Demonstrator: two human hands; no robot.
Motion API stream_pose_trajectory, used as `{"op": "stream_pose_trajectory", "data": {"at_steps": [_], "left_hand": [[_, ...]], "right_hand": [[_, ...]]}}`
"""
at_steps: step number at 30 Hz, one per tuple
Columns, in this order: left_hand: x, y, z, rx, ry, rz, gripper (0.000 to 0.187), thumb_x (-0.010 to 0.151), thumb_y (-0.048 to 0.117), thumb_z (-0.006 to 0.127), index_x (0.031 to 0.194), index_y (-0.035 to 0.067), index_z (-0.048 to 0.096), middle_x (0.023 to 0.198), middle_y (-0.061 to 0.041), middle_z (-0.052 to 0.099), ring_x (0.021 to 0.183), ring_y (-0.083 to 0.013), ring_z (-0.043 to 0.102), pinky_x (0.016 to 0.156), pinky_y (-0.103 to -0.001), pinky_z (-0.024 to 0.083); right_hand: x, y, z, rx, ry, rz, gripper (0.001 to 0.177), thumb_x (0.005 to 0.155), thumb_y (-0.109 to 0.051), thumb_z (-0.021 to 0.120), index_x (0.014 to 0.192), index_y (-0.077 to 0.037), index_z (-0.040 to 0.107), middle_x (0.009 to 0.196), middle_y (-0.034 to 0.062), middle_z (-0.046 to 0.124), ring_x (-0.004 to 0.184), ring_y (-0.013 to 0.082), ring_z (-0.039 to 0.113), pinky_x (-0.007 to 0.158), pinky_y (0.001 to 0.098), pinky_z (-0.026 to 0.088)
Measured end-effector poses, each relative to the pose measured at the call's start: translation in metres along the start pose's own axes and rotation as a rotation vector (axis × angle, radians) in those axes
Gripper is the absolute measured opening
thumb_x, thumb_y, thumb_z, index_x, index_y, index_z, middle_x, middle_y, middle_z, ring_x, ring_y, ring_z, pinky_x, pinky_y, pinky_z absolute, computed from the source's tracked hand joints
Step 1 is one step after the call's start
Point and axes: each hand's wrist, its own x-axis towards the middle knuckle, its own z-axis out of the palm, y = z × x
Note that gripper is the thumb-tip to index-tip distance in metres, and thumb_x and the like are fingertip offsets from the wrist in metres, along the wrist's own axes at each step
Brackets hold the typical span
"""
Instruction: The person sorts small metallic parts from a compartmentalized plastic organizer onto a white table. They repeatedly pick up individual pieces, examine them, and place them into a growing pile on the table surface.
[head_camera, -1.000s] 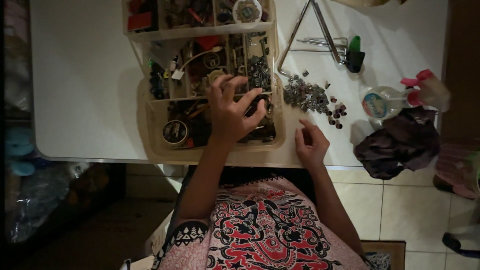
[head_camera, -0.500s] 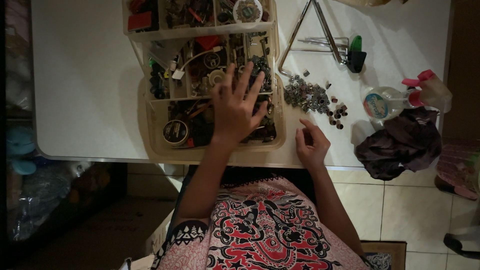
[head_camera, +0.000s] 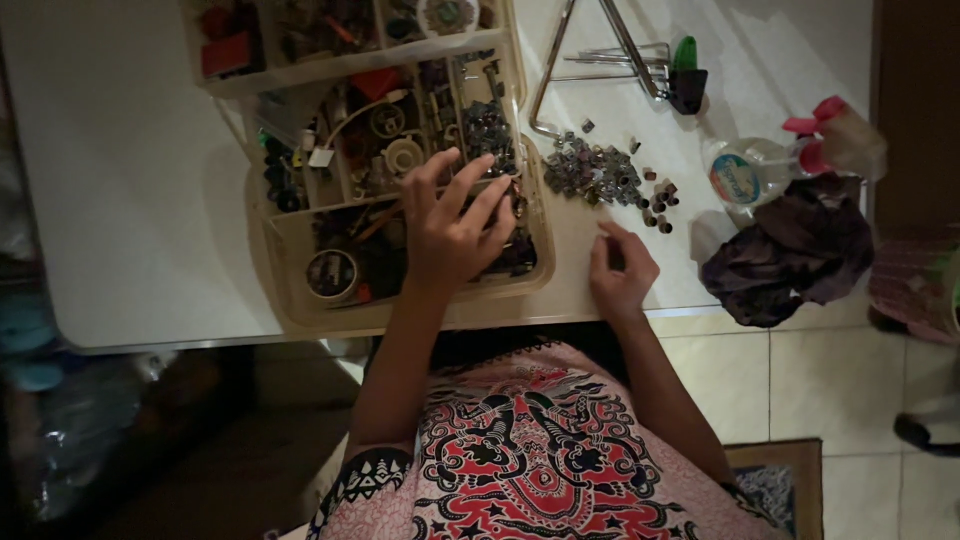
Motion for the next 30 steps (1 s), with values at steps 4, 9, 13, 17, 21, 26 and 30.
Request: {"op": "stream_pose_trajectory", "data": {"at_steps": [4, 9, 13, 17, 21, 26, 30], "left_hand": [[0.002, 0.002, 0.0, -0.012, -0.012, 0.003, 0.02, 0.092, 0.02, 0.078, 0.109, 0.01, 0.081, 0.128, -0.005, 0.069, 0.128, -0.0326, 0.052, 0.109, -0.051, 0.041], [0.004, 0.004, -0.003, -0.057, -0.035, 0.01, 0.022, 0.089, 0.022, 0.078, 0.108, 0.01, 0.081, 0.127, -0.005, 0.069, 0.128, -0.0328, 0.052, 0.109, -0.051, 0.041], [0.004, 0.004, -0.003, -0.063, -0.041, 0.001, 0.022, 0.089, 0.021, 0.078, 0.108, 0.01, 0.081, 0.127, -0.006, 0.069, 0.128, -0.0327, 0.052, 0.109, -0.051, 0.041], [0.004, 0.004, -0.002, -0.067, -0.032, -0.002, 0.022, 0.088, 0.021, 0.079, 0.107, 0.01, 0.081, 0.126, -0.005, 0.069, 0.128, -0.0324, 0.051, 0.11, -0.051, 0.041], [0.003, 0.004, -0.002, -0.072, -0.033, 0.002, 0.021, 0.088, 0.02, 0.079, 0.107, 0.01, 0.081, 0.126, -0.005, 0.07, 0.128, -0.0321, 0.051, 0.11, -0.05, 0.041], [0.003, 0.003, -0.004, -0.083, -0.014, 0.024, 0.021, 0.088, 0.02, 0.08, 0.106, 0.01, 0.081, 0.124, -0.005, 0.07, 0.127, -0.0312, 0.052, 0.108, -0.05, 0.041], [0.002, 0.003, -0.003, -0.128, -0.015, 0.035, 0.022, 0.088, 0.02, 0.08, 0.108, 0.01, 0.081, 0.125, -0.005, 0.07, 0.127, -0.0309, 0.053, 0.108, -0.05, 0.042]], "right_hand": [[0.013, -0.001, 0.002, -0.134, 0.007, -0.081, 0.025, 0.095, -0.001, 0.075, 0.119, -0.002, 0.072, 0.084, 0.0096, 0.066, 0.069, 0.0167, 0.062, 0.065, 0.0298, 0.052], [0.035, 0.004, 0.007, -0.3, -0.048, -0.127, 0.028, 0.092, -0.008, 0.081, 0.118, -0.001, 0.073, 0.079, 0.009, 0.064, 0.064, 0.0219, 0.06, 0.06, 0.0347, 0.051], [0.038, 0.004, 0.01, -0.356, -0.025, -0.207, 0.024, 0.094, -0.008, 0.081, 0.117, -0.003, 0.075, 0.082, 0.0087, 0.066, 0.066, 0.0224, 0.061, 0.06, 0.035, 0.051], [0.036, 0.008, 0.009, -0.29, -0.008, -0.219, 0.023, 0.094, -0.005, 0.081, 0.116, -0.004, 0.075, 0.085, 0.0086, 0.066, 0.069, 0.0218, 0.061, 0.063, 0.0343, 0.051], [0.035, 0.012, 0.008, -0.227, -0.009, -0.169, 0.015, 0.092, -0.003, 0.083, 0.104, -0.005, 0.074, 0.083, 0.0082, 0.065, 0.068, 0.0223, 0.06, 0.062, 0.0348, 0.049], [0.033, 0.013, 0.003, -0.058, -0.029, -0.077, 0.015, 0.09, 0.001, 0.082, 0.103, -0.003, 0.073, 0.095, 0.0101, 0.072, 0.074, 0.0166, 0.065, 0.064, 0.0304, 0.054], [0.031, 0.02, 0.008, 0.481, -0.051, 0.481, 0.017, 0.091, 0.006, 0.077, 0.105, -0.001, 0.072, 0.102, 0.0078, 0.074, 0.077, 0.0119, 0.067, 0.067, 0.0279, 0.057]]}}
